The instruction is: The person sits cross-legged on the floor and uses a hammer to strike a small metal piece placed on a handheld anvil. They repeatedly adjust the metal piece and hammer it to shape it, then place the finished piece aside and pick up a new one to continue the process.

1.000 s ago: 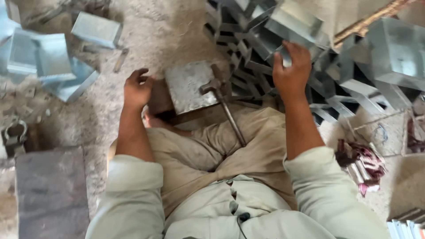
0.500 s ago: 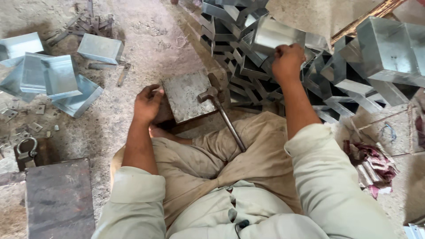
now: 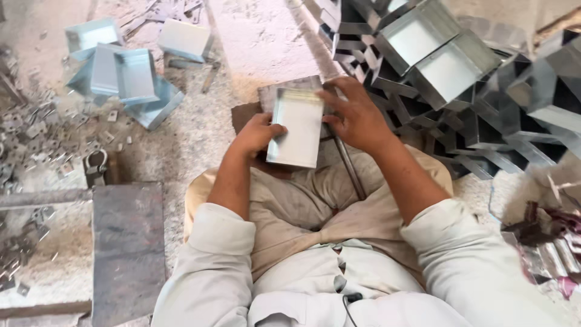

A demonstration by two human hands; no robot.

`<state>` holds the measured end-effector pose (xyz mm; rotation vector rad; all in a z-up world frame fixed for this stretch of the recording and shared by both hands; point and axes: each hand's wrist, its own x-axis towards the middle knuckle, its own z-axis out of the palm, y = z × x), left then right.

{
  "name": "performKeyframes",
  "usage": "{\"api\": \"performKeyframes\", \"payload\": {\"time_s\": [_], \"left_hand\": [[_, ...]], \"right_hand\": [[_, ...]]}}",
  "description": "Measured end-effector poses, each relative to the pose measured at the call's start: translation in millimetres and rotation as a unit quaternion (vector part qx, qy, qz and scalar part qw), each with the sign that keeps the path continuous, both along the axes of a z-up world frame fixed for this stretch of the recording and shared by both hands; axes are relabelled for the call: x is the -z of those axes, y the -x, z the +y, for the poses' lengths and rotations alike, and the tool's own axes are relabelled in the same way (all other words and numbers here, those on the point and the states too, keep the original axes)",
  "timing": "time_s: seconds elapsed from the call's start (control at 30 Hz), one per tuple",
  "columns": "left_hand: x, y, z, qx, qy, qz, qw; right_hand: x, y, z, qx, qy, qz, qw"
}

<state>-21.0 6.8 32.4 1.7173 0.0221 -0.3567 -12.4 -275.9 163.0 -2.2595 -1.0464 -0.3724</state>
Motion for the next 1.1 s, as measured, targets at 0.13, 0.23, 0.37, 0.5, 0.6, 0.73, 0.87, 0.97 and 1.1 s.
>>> {"api": "performKeyframes", "payload": {"time_s": [0.13, 0.23, 0.37, 0.5, 0.6, 0.73, 0.87, 0.97, 1.1], "left_hand": [[-30.0, 13.6, 0.5, -0.085, -0.269, -0.140, 0.949], [-56.7, 20.1, 0.0, -0.139, -0.312, -0.248, 0.907], [-68.8, 8.9, -13.6, -0.127, -0.490, -0.304, 0.807], [-52.9, -0.7, -33.5, -0.088, -0.553, -0.337, 0.757], [-45.0, 6.2, -43.3, -0.089, -0.541, -0.346, 0.761], [-54.0, -3.4, -46.0, -0.076, -0.539, -0.335, 0.769], [-56.8, -8.5, -47.8, -0.082, -0.542, -0.323, 0.772], [-52.6, -8.2, -46.3, -0.078, -0.551, -0.329, 0.763], [-50.9, -11.0, -48.1, -0.085, -0.541, -0.348, 0.761]], "right_hand": [[90.3, 7.0, -5.4, 0.142, -0.083, 0.126, 0.978], [136.3, 21.8, -14.2, 0.152, -0.085, 0.318, 0.932], [134.8, 3.1, -22.7, 0.220, -0.153, 0.550, 0.791], [107.3, 15.7, -32.6, 0.183, -0.144, 0.163, 0.959], [58.2, 28.9, -42.4, 0.230, -0.197, 0.171, 0.937], [-4.3, 54.5, -59.0, 0.209, -0.232, -0.024, 0.950], [-6.7, 52.9, -42.9, 0.172, -0.335, -0.042, 0.925], [1.8, 44.0, -26.3, 0.142, -0.152, -0.085, 0.975], [-1.6, 38.5, -24.3, 0.145, -0.052, 0.065, 0.986]]}}
